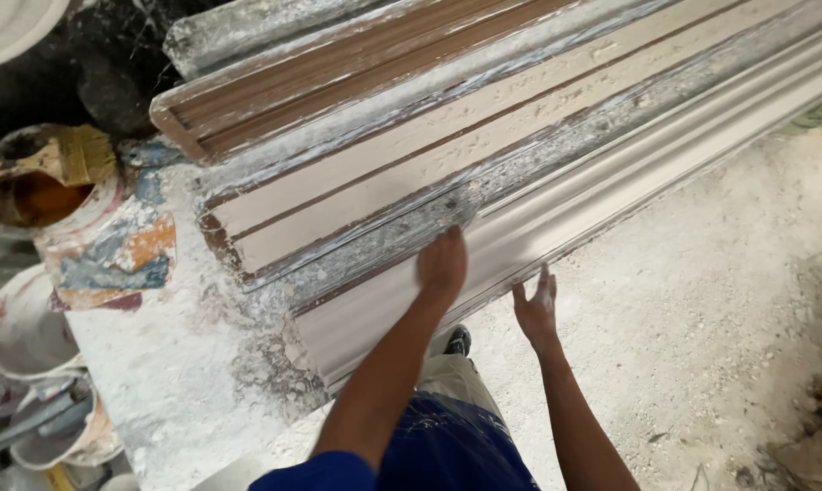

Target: The person smooths the surface of long white moldings using a small handheld tool. They work along the length of each piece, moving from one end to the other, and occasionally repositioning the tool or their hands to continue the smoothing action.

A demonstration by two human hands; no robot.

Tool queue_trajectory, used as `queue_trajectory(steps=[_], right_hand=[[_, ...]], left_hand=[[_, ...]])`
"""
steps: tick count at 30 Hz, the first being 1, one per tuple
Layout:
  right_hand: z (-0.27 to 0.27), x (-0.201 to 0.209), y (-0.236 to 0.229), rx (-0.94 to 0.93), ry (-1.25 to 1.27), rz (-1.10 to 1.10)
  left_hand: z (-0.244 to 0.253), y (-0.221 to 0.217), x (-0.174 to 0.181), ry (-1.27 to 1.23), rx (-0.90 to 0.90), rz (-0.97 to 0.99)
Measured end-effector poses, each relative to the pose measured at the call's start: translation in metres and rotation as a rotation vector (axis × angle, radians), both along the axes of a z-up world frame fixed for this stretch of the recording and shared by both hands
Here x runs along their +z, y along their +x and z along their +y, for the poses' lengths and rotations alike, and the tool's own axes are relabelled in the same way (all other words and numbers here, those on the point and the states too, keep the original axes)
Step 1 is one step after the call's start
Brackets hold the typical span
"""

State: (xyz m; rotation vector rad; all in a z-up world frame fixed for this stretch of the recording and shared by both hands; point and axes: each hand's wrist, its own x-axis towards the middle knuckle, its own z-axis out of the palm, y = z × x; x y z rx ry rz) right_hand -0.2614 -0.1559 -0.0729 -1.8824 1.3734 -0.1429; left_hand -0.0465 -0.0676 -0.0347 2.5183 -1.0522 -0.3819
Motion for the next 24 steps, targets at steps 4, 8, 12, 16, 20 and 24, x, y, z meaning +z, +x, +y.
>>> queue_trajectory(steps=[4,8,12,16,20,24], right_hand=[[-0.006,-0.007,0.003,0.105,-0.172,-0.067],[-0.022,0.000,-0.017,0.043,-0.139,-0.068],[-0.045,0.024,-0.042,-0.205,0.149,-0.114],[-0.086,0.034,-0.048,-0.213,0.141,-0.176],[-0.144,0.012,-0.038,0.011,-0.044,-0.206],[-0.202,-0.006,-0.011,0.242,-0.139,-0.124]], left_hand=[[-0.021,0.008,0.004,-0.052,-0.099,-0.007],[0.073,0.036,0.013,0.095,-0.204,-0.058],[0.209,0.066,0.043,0.292,-0.176,-0.006],[0.221,0.062,0.056,0.333,-0.199,-0.229],[0.094,0.033,0.047,0.348,-0.214,-0.206],[-0.082,-0.002,0.033,0.101,-0.282,-0.276]])
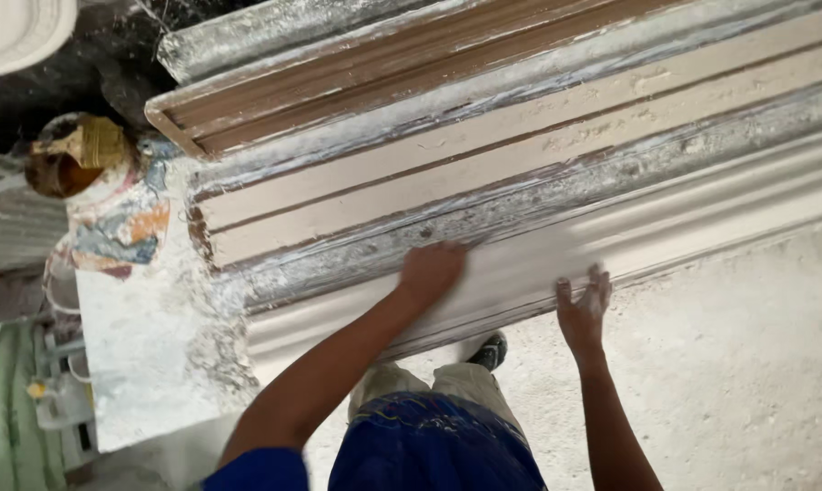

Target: The person smooths the surface of long white moldings using a small handheld tool. They work along the length of each piece, moving from one end to the other, and occasionally repositioning the tool or their hands to continue the smoothing action.

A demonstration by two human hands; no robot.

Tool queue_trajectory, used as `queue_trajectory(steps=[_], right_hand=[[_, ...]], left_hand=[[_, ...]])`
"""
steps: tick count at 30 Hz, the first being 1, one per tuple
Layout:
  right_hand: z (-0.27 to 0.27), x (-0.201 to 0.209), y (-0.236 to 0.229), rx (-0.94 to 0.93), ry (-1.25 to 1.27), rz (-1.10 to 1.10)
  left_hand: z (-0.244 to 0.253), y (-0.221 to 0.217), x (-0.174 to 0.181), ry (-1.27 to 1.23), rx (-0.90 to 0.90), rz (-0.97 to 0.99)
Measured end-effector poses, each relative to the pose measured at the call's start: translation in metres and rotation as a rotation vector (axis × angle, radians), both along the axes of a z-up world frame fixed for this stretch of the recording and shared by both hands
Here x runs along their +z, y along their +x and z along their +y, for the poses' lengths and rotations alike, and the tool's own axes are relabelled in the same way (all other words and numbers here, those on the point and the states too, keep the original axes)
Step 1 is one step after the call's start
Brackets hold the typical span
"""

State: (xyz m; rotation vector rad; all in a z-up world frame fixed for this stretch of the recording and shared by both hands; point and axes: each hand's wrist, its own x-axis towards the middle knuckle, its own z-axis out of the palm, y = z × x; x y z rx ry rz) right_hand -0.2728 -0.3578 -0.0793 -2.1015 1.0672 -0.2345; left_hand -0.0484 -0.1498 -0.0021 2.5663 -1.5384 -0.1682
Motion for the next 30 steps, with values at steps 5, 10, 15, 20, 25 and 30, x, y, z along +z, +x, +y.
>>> queue_trajectory(steps=[5,10,15,20,25,30], right_hand=[[-0.048,-0.018,0.013,0.077,0.029,0.206],[-0.052,-0.029,0.009,0.163,0.086,0.199],[-0.049,-0.042,0.002,0.186,0.051,0.145],[-0.057,-0.051,0.010,0.189,0.056,0.141],[-0.056,-0.045,0.002,0.191,0.022,0.133],[-0.051,-0.036,-0.001,0.173,0.001,0.122]], left_hand=[[-0.051,0.005,-0.025,0.097,-0.042,0.002],[0.118,0.041,0.004,0.368,0.189,0.150],[0.218,0.044,0.023,0.293,0.475,0.191],[0.068,-0.004,-0.032,0.194,0.514,0.166],[-0.048,-0.044,-0.040,0.032,0.441,0.216],[0.056,-0.010,-0.019,0.198,0.325,0.173]])
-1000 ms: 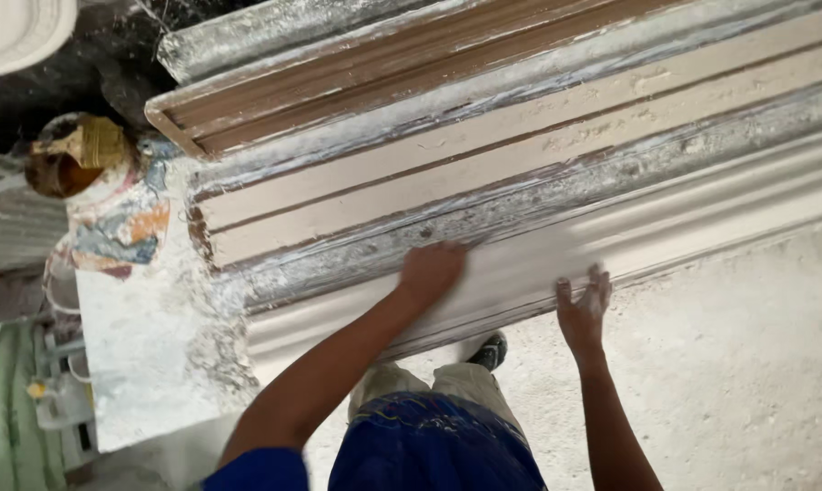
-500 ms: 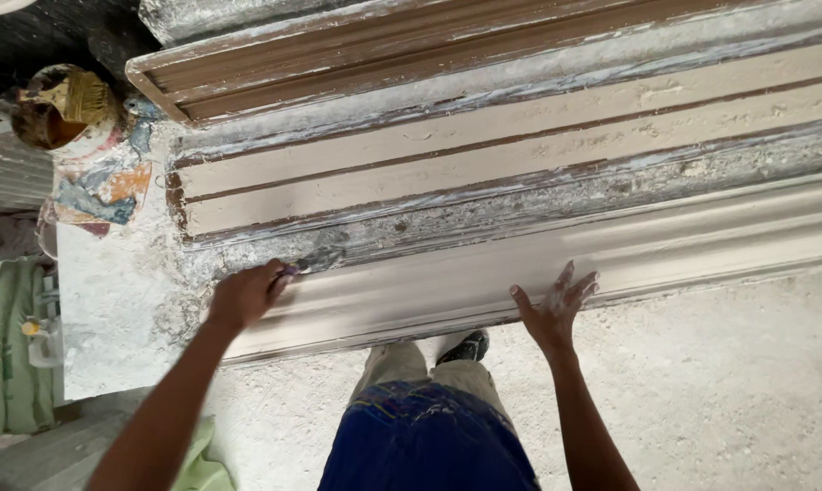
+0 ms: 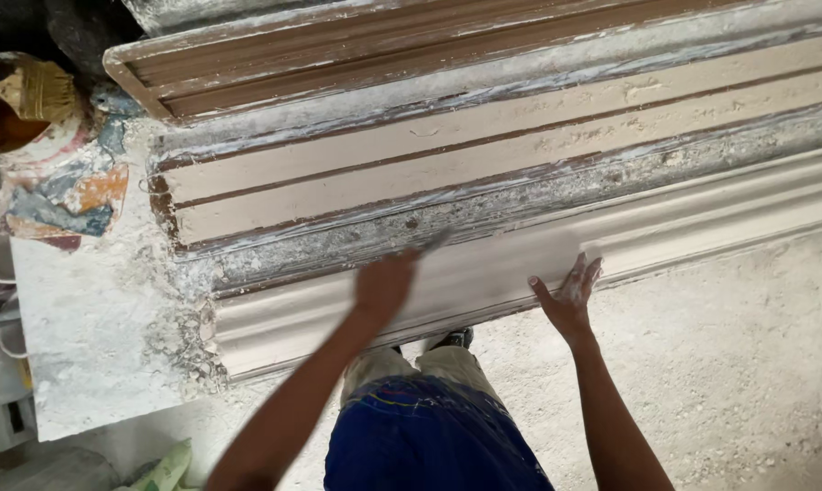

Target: The person smooths the surface of long white moldings using a small handheld tool. They work along the length of each piece, moving from one end to the other, and occasionally repositioning the tool or their hands to continue the smoothing action.

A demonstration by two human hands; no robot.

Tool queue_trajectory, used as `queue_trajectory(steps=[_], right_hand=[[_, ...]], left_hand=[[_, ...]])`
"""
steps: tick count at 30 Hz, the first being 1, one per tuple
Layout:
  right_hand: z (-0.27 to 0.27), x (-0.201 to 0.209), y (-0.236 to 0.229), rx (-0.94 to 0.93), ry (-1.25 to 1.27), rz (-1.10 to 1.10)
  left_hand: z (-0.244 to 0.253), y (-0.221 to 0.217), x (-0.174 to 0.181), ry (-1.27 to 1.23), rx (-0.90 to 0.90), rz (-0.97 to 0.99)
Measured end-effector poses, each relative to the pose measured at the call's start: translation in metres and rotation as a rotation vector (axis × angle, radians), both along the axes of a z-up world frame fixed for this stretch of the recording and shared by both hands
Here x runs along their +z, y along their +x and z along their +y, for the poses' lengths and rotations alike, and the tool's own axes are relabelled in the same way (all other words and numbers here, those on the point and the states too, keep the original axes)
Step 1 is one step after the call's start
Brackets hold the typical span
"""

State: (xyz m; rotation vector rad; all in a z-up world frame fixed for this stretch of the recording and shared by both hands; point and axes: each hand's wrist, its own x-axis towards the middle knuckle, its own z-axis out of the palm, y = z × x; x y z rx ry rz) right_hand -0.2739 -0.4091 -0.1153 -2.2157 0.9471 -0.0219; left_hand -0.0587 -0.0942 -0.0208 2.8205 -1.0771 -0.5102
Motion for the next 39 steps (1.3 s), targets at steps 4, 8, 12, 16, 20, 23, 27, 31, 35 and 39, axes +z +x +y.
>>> queue_trajectory(steps=[4,8,12,16,20,23,27,31,35,39], right_hand=[[0.005,0.008,-0.002,-0.007,0.015,-0.052],[0.010,0.018,0.002,-0.015,0.009,-0.017],[0.011,0.024,0.009,-0.031,-0.007,0.051],[0.008,0.022,0.004,-0.017,-0.034,0.058],[0.008,0.017,0.008,0.008,-0.083,0.043],[0.011,0.019,0.005,-0.001,-0.087,0.077],[0.013,0.032,0.009,-0.052,0.000,0.128],[0.018,0.041,0.016,-0.058,-0.007,0.097],[0.019,0.039,0.013,-0.053,-0.035,0.067],[0.016,0.034,0.011,-0.073,0.003,0.058]], left_hand=[[0.157,0.056,0.028,-0.097,0.109,0.122],[0.224,0.072,0.054,0.154,0.237,0.142],[0.136,0.049,0.046,0.097,0.342,0.176],[0.065,0.029,0.053,-0.053,0.403,0.085],[0.093,0.026,0.091,0.036,0.273,0.136],[0.121,0.039,0.108,-0.005,0.249,0.166],[0.129,0.058,0.099,-0.081,0.224,0.247],[0.130,0.064,0.074,-0.268,0.109,0.312],[0.142,0.072,0.063,-0.370,0.041,0.379],[0.136,0.081,0.064,-0.152,0.122,0.493]])
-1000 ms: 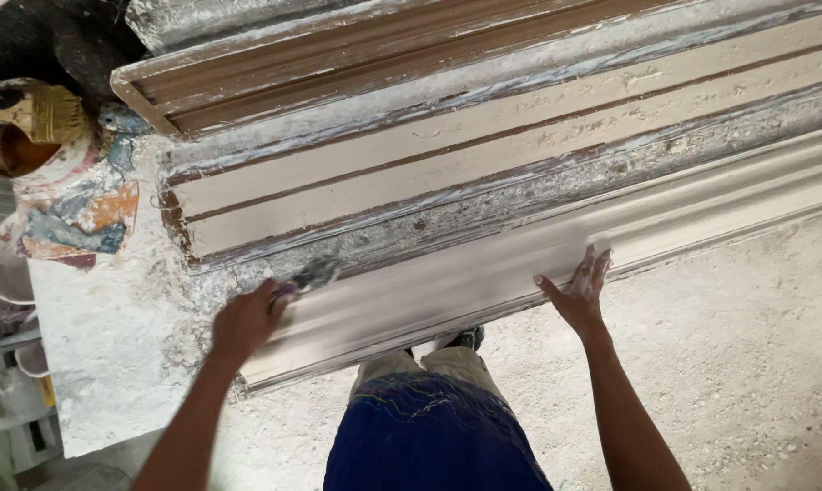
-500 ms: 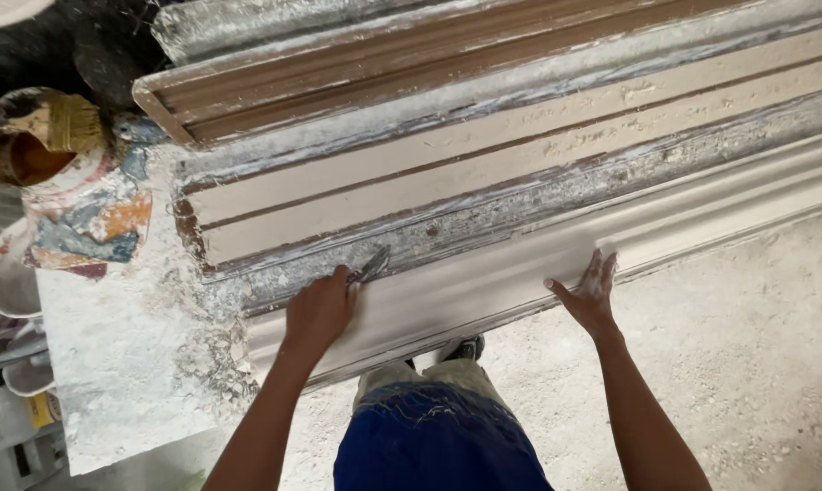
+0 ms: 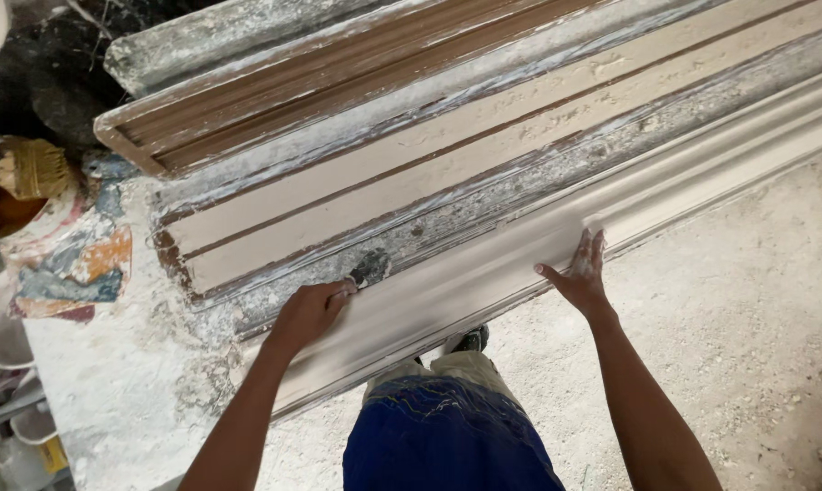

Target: The person smooths the surface of long white moldings using a small handheld tool. They work along the length of each piece, moving from one end to the other, and occasionally repositioning the tool or their hands to continue the smoothing action.

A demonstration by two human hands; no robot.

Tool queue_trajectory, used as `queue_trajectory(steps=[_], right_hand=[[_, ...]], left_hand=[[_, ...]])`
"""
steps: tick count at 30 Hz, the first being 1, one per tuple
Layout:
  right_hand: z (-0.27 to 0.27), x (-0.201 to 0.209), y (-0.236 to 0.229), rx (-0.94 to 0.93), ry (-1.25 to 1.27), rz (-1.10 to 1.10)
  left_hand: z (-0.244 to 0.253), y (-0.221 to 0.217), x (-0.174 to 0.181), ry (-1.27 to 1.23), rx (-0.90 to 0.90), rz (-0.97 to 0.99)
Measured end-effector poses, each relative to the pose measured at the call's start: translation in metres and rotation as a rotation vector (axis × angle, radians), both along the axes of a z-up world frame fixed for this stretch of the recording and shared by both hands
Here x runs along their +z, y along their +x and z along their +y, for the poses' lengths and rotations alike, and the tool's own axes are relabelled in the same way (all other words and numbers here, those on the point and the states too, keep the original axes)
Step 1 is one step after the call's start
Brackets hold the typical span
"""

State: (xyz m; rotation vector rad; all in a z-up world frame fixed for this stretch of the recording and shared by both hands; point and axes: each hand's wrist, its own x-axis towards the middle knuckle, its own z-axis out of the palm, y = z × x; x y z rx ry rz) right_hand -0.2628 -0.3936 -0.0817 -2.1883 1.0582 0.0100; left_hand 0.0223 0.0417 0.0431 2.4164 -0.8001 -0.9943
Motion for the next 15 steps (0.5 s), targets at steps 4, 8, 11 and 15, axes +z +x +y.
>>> queue_trajectory(steps=[4,8,11,15], right_hand=[[-0.004,-0.003,0.000,0.092,-0.082,0.047],[-0.003,-0.007,-0.001,0.062,-0.061,0.058],[-0.007,-0.007,-0.002,0.087,-0.078,0.058],[-0.004,-0.010,-0.002,0.102,-0.123,0.052]], left_hand=[[-0.067,-0.012,-0.015,0.095,-0.042,-0.070],[-0.130,-0.027,-0.029,0.091,-0.024,-0.066],[-0.120,-0.022,-0.021,0.093,-0.091,-0.095],[-0.066,-0.004,0.000,0.223,-0.096,-0.097]])
